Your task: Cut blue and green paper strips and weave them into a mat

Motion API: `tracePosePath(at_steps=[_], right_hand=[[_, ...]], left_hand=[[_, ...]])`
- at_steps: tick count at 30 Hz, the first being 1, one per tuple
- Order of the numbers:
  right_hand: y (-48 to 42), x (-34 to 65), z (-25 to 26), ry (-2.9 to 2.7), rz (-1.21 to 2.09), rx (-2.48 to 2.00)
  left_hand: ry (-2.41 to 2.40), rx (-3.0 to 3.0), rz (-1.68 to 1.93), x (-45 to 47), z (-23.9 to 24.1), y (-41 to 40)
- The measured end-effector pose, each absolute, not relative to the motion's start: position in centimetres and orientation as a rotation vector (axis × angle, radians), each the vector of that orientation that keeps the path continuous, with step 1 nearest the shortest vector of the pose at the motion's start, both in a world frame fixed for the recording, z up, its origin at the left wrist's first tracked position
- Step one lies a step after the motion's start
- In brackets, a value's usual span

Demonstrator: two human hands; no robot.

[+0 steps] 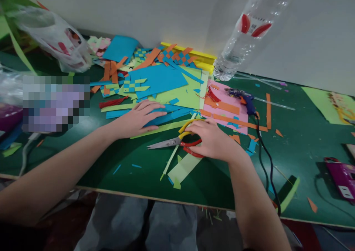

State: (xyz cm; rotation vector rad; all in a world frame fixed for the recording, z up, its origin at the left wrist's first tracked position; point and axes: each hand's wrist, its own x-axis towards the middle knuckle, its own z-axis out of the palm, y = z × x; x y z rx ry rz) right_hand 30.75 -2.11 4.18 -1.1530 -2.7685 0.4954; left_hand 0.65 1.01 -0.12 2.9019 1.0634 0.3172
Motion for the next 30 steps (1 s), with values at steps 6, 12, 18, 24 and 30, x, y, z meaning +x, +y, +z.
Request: tracePosePath(at_steps=[6,12,18,24,30], right_hand=[[-1.4,33.1,5.1,-2.606,0.348,-1.252],[-0.5,34.2,4.7,-2.352,0.025,-1.419],[0.0,33.9,3.6,-2.148,-0.216,-1.641],[0.0,33.2,3.5,-2.068,-0.076,-2.039],[-0.3,33.3,3.2,-2.234,0.016,-2.247]], left_hand=[[1.119,2.789,0.579,0.6,0.5,1.3],[1.349,2.635,0.929,0.2,0.6,1.6],[1.553,2.582,1.025,-0.1,0.5,1.6],[1.712,2.510,0.982,-0.4,0.8,1.6],[1.723,2.477,0.905,-0.6,0.6,1.7]])
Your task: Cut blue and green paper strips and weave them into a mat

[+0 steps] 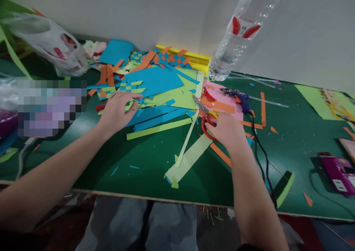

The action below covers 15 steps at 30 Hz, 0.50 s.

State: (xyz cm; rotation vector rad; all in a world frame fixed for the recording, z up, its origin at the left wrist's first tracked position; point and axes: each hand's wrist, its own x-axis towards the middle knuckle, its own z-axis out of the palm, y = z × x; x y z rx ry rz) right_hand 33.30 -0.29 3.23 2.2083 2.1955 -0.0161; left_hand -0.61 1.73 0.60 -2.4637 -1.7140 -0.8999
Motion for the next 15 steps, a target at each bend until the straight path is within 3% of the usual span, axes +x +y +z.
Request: tracePosePath(at_steps=[5,8,11,15], right_hand=[[-1.0,33.3,3.7,2.262,0.258,2.299],[-1.3,32.7,4.3,2.625,0.341,2.244],[-1.5,31.4,4.2,3.108,0.071,1.706],[-1.4,30.1,2.9,3.221,-0.052,1.214]], left_hand=[[-1.650,-2.571,-0.768,-0.3,0.2,1.7],[-1.507,-2.699,-0.678,0.0,0.2,1.7],[-1.292,-2.879,-0.575,0.5,0.4,1.3],[-1.088,-3.026,-0.463,0.9,0.5,0.7]])
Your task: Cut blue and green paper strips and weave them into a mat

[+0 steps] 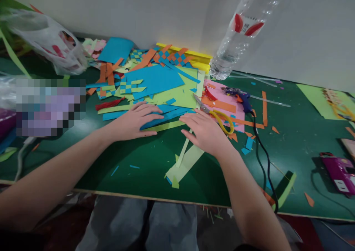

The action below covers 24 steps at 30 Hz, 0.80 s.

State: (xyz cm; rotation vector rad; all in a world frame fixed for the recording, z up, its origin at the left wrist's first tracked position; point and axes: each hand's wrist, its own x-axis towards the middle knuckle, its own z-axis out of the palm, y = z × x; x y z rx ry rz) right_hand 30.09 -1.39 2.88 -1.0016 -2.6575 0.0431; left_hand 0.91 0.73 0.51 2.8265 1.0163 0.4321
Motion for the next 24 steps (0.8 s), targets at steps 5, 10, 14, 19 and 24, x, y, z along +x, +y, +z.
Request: tracePosePath(at_steps=[5,10,14,19,24], right_hand=[[-0.9,30.5,2.0,-2.684,-0.038,-1.097],[-0.8,30.8,2.4,-2.596,-0.153,-1.173],[-1.0,30.2,2.3,-2.637,-0.076,-1.067],[-1.0,29.5,1.8,-2.666,0.008,-0.986],[-1.4,29.1,1.7,-2.646,0.099,-0.977]], left_hand=[[0.983,2.859,0.341,0.6,0.4,0.7],[1.105,2.853,0.395,0.3,0.4,1.2],[1.507,2.796,0.491,0.0,0.3,1.6],[1.697,2.748,0.553,-1.2,-0.1,2.1],[1.733,2.768,0.605,-1.9,-0.8,2.7]])
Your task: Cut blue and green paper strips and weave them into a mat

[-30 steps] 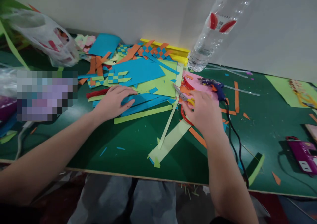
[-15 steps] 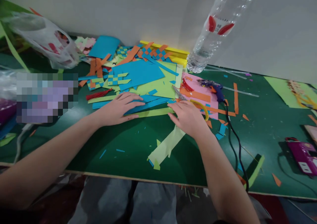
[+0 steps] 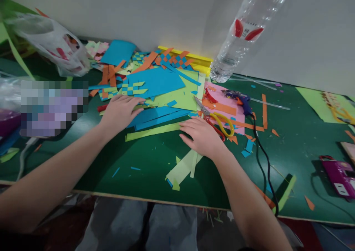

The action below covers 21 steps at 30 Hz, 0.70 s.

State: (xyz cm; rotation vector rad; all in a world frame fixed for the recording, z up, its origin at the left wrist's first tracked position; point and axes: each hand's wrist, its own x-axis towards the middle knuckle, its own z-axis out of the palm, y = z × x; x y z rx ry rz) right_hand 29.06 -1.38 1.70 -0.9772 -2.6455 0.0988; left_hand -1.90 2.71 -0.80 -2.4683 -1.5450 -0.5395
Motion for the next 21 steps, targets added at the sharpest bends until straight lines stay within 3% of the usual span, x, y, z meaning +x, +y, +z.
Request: tracePosePath(at_steps=[13,21], right_hand=[[-1.3,28.7,0.9,-2.591,0.114,-0.903],[-1.3,28.6,1.0,-2.592,0.044,-0.893]], left_hand=[[-1.522,-2.499,-0.587,-1.9,-0.5,3.5],[-1.588,-2.245,-0.808,-1.3,1.5,2.2]])
